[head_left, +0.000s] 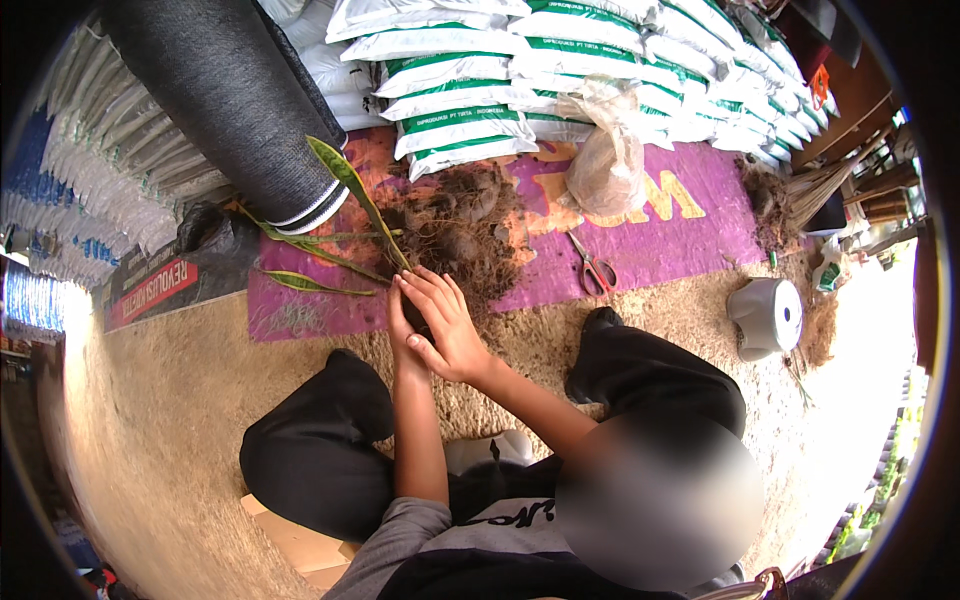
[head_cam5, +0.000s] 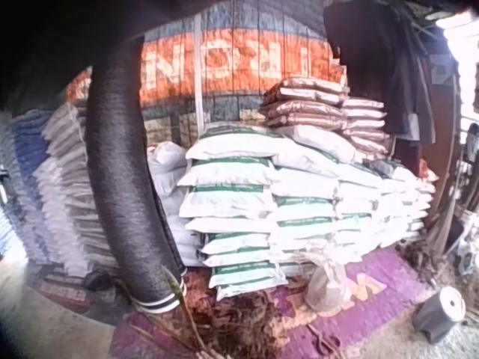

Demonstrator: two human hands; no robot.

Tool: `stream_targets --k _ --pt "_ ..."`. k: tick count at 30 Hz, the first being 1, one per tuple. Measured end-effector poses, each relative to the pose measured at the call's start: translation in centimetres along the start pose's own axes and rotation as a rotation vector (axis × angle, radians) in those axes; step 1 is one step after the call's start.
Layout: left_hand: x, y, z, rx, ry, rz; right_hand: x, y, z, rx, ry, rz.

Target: The person sits on the floor and wraps a plant stem with a dark fibrous material. They repeatedly pick up the material, wrap it around the stem, and press it down to secure it.

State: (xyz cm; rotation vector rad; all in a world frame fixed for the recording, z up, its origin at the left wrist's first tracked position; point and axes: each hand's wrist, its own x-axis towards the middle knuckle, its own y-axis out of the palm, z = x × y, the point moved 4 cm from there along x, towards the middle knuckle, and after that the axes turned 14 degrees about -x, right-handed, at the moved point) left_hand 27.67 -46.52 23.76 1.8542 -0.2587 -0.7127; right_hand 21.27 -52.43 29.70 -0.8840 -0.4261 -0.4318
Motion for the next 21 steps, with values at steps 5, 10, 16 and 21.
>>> stream_targets --k 5,10,16,21 --pt "1.7 -1.1 -2.0 0.241 0.088 -0.055 0.9 0.6 -3.8 0.202 0.155 -0.108" --pt "3.4 -0.9 -2.7 0.183 0.042 0.004 -0.9 3.4 -12.9 0.182 0.578 -0.231" --pt "5.2 -3.2 -3.2 0.157 0.011 -0.031 -6.9 7.7 -23.3 0.332 1.208 -0.477" --pt "6.7 -5.1 -2.7 0.087 -0.012 -0.086 -4.3 11.3 -29.6 0.136 1.175 -0.411"
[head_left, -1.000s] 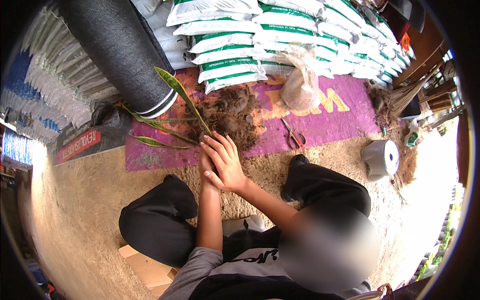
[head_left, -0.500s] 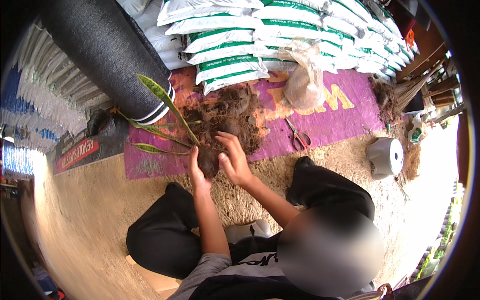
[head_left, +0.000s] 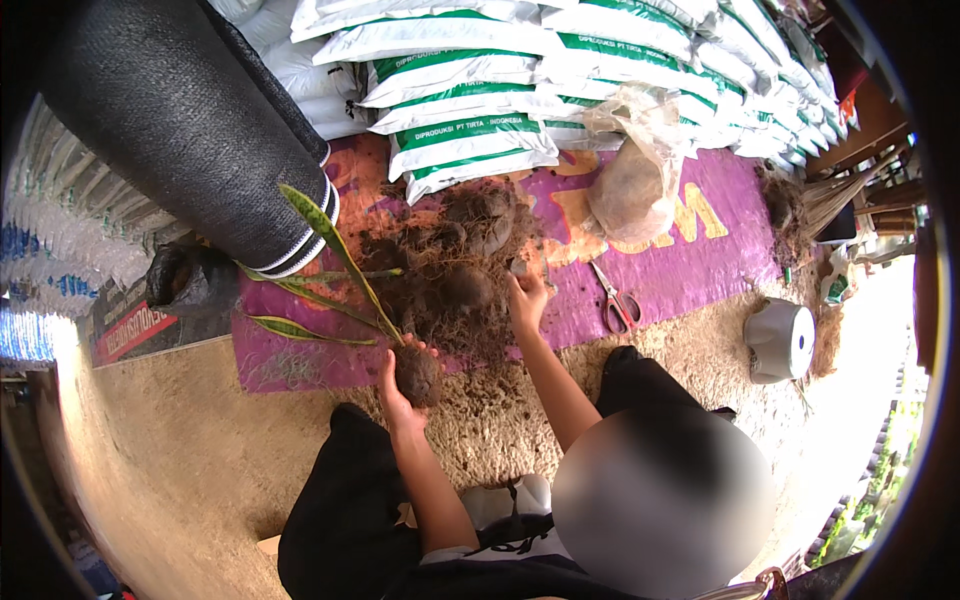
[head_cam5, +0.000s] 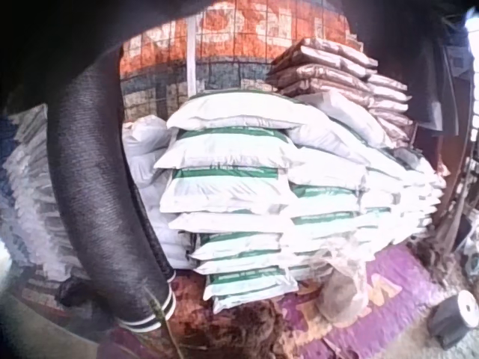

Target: The person sits on the floor and wraps a plant stem with a dark fibrous material. They repeatedly pick up the material, wrap it around the stem, and press it down to secure it.

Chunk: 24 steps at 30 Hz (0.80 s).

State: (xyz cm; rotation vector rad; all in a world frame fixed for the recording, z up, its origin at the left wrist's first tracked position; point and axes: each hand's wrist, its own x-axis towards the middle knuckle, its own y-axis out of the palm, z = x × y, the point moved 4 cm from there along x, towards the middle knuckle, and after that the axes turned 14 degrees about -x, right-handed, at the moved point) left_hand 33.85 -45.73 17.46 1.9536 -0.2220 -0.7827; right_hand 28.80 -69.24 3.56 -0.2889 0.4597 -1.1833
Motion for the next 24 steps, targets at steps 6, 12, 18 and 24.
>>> stream_targets --k 6,12,18,24 --pt "1.0 -1.6 0.8 0.122 0.03 -0.13 7.8 5.7 6.3 -0.492 -0.623 -0.041" --pt "1.7 -2.4 0.8 0.158 0.028 -0.12 12.7 9.8 5.2 -0.865 -0.818 0.147" --pt "1.9 -2.2 0.7 0.133 0.038 -0.184 13.2 8.8 6.4 -0.699 -0.704 0.291" --pt "1.6 -2.3 1.0 0.154 0.048 -0.192 14.7 6.3 5.3 -0.406 -0.499 0.084"
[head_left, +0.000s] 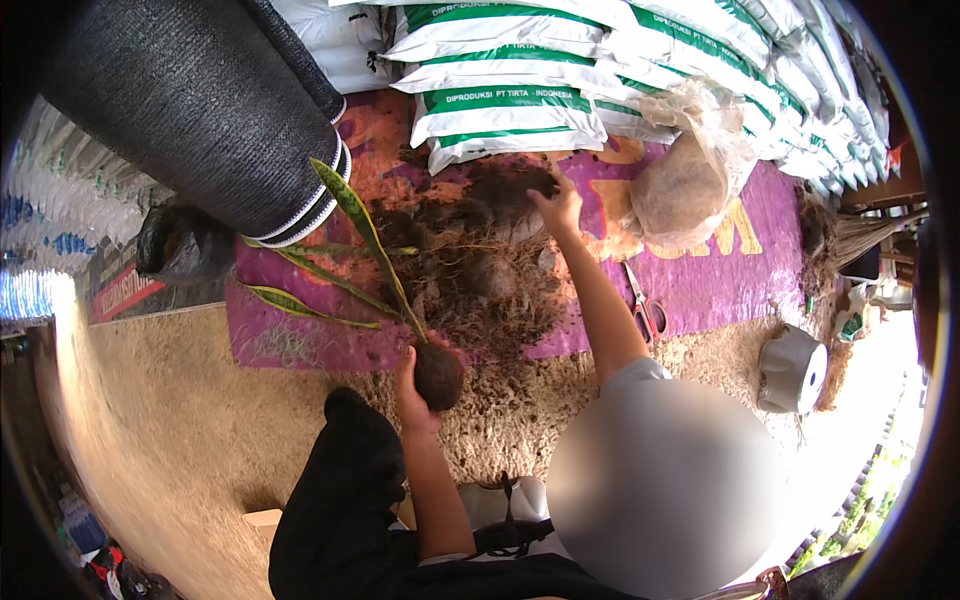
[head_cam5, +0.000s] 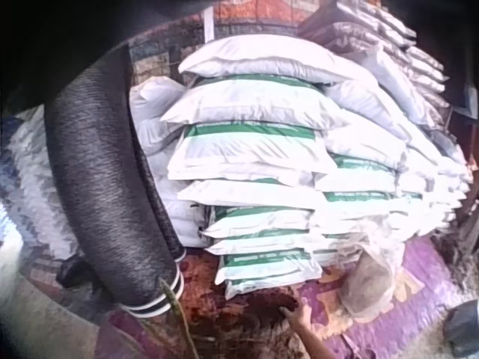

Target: The person sits on the floor and wraps a plant stem with a dark fibrous material. They repeatedly pick up the material, wrap it around the stem, and press it down to secure it.

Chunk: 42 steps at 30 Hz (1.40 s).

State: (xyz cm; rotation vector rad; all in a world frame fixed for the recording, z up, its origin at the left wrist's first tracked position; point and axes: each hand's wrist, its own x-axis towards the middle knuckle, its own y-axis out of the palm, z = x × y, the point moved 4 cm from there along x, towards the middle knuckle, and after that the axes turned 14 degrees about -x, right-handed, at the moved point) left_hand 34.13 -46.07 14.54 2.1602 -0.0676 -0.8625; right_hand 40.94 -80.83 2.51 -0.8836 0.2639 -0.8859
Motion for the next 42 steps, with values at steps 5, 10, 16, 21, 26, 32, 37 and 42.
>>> stream_targets --k 5,10,16,21,26,32,37,42 --pt "0.0 0.0 0.6 -0.085 -0.078 -0.026 1.3 -1.1 -3.5 0.674 0.271 0.171" --pt "-0.2 0.0 -0.3 -0.174 -0.005 0.0 0.7 -4.3 2.5 0.816 0.185 0.57" --pt "0.0 0.2 0.0 -0.108 -0.01 -0.027 -2.7 -0.9 9.7 -0.456 -0.559 0.81" --pt "0.0 0.2 0.5 -0.132 -0.023 -0.03 -9.1 5.5 16.6 -0.566 -1.074 0.347" --pt "-0.2 0.1 -0.2 -0.138 -0.026 -0.017 -11.4 9.8 17.0 -0.892 -1.234 0.456" --pt "-1.0 0.6 -0.9 -0.183 -0.017 0.065 -8.7 5.9 16.5 -0.592 -1.105 0.313" --pt "-2.5 2.5 -1.1 -0.286 -0.053 0.085 -5.9 -1.9 18.1 -0.005 -0.583 0.466" --pt "-4.7 5.5 -0.3 -0.293 -0.102 0.191 -3.5 -9.5 15.8 0.611 0.031 0.609"
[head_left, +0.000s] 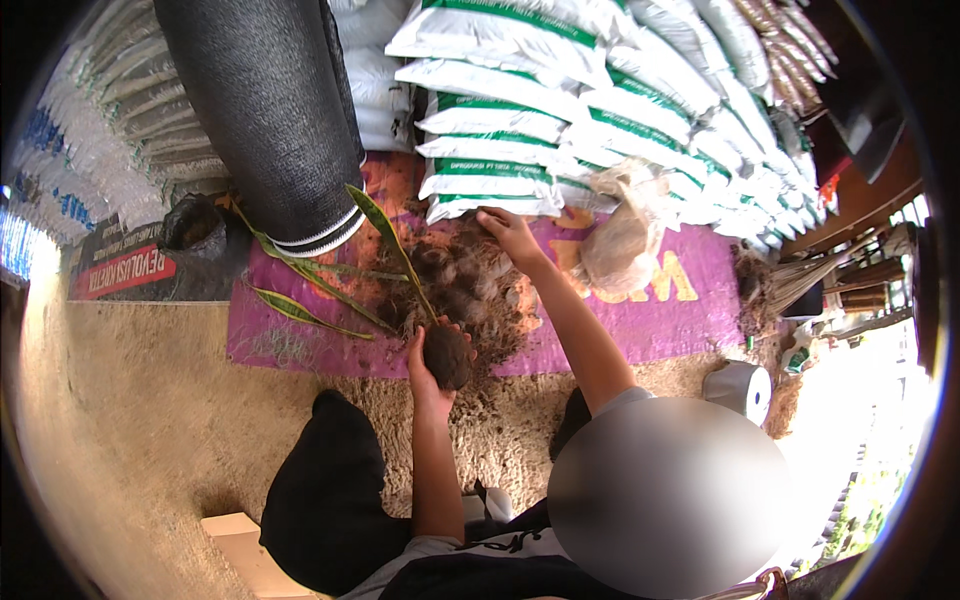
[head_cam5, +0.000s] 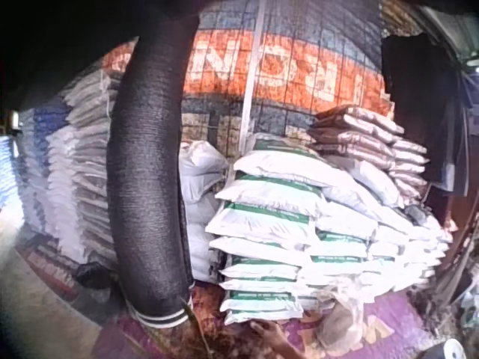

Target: The person sits on the floor and wraps a plant stem with a dark fibrous material. They repeatedly pick up the material, wrap it around the stem, and press it down to secure it.

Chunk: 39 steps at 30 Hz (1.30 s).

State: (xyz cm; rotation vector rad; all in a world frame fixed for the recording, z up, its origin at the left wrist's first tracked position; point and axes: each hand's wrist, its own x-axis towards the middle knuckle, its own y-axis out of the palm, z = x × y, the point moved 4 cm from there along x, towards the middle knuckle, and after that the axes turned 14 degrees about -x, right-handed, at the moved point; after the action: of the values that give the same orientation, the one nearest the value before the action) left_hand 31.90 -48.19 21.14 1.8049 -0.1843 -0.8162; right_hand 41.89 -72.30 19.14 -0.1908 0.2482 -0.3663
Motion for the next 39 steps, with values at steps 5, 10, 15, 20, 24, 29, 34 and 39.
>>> stream_targets --k 5,10,15,20,24,29,34,39 --pt "-2.0 1.3 1.6 -0.002 -0.011 0.003 -5.7 -2.5 6.6 0.565 0.031 0.14" --pt "-4.1 1.2 1.5 -0.021 0.086 0.068 -12.1 -0.5 11.5 0.54 -0.015 0.175" --pt "-6.5 2.2 0.5 0.029 0.24 0.13 -19.5 1.2 13.1 0.204 -0.202 0.021" --pt "-8.0 2.8 -0.4 0.025 0.364 0.162 -26.1 2.8 15.1 -0.03 -0.429 -0.14" --pt "-9.7 4.0 -0.2 0.013 0.412 0.206 -30.0 5.4 15.4 -0.449 -0.65 -0.223" --pt "-11.0 4.9 -0.1 0.054 0.324 0.259 -31.5 4.3 16.1 -0.508 -0.665 -0.185" --pt "-10.3 4.1 0.5 0.045 0.208 0.33 -32.0 3.1 16.2 -0.351 -0.624 -0.249" --pt "-10.8 5.3 1.5 -0.1 0.007 0.28 -31.9 0.8 15.8 -0.317 -0.662 -0.393"
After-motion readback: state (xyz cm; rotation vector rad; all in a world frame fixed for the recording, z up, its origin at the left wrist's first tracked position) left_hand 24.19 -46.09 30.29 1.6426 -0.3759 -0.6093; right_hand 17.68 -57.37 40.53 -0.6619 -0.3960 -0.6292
